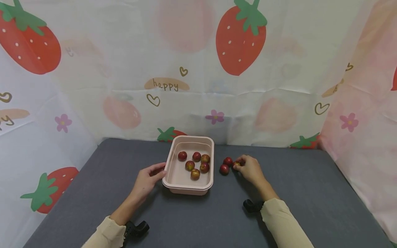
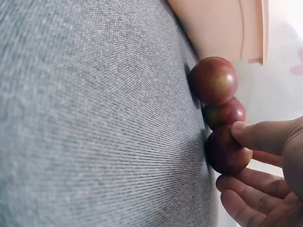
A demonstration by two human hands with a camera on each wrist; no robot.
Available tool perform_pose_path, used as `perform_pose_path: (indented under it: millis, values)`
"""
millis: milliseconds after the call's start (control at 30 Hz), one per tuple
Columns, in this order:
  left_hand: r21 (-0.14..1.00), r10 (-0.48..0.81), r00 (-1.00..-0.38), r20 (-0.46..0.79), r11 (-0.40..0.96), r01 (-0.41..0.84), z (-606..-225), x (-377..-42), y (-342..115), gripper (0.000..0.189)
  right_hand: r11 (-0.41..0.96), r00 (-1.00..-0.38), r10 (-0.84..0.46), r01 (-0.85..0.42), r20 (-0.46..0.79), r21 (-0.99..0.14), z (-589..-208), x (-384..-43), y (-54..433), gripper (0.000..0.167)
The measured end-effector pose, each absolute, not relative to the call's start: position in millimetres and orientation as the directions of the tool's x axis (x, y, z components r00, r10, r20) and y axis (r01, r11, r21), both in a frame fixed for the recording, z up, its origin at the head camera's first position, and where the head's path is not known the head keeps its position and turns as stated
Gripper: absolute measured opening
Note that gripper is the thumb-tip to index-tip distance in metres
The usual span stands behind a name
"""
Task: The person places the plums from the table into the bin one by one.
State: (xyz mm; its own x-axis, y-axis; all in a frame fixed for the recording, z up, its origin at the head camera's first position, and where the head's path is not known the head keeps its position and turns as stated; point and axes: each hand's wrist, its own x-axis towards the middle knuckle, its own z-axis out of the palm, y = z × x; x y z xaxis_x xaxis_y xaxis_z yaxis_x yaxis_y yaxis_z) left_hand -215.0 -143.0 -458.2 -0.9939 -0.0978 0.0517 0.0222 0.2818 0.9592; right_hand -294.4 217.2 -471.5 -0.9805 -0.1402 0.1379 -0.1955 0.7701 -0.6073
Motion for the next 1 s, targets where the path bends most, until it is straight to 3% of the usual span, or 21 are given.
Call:
perform_pose_path:
  millis: [1000]
  values:
    - [0.958, -0.092, -0.994, 0.064, 0.285, 0.036, -459.5, -215.8, -144.4, 0.036, 0.756, -0.98, -0.154, -0.197, 0.123, -0.624, -474.7, -298.7, 220.3, 0.023]
